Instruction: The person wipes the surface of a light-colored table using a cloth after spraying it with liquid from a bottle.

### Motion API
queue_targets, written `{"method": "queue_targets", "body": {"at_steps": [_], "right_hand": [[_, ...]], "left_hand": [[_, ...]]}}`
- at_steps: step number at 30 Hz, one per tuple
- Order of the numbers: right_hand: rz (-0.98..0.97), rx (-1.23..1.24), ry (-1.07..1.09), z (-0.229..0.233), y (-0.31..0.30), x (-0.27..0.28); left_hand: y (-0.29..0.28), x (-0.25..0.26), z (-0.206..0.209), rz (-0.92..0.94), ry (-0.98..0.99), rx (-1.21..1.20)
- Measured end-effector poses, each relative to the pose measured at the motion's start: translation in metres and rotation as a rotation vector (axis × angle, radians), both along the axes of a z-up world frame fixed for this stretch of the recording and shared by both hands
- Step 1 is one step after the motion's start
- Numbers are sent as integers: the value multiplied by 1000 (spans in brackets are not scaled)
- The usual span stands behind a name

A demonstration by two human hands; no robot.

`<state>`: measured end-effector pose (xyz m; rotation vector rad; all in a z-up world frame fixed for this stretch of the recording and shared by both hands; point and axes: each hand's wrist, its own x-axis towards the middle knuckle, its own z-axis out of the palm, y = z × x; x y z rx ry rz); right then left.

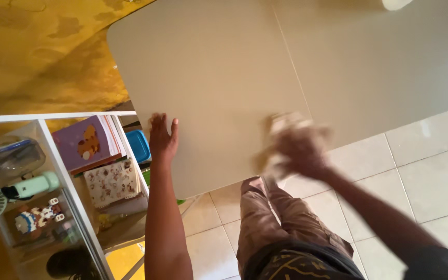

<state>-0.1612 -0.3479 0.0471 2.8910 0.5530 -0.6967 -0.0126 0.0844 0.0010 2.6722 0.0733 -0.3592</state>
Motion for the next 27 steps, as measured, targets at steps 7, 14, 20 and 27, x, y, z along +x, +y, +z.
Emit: {"method": "queue_targets", "body": {"at_steps": [7,14,20,27], "right_hand": [[-152,186,-608,-13,-148,-27],[113,-214,-161,7,54,-5],[462,457,-519,-36,231,-32],[515,251,208,-47,314,30]], "left_hand": [[0,-1,-10,-81,-145,54],[-14,-12,-18,-63,-204,105],[-23,-17,1,-31,-125,-82],[3,-28,23,-39,-14,-336]]}}
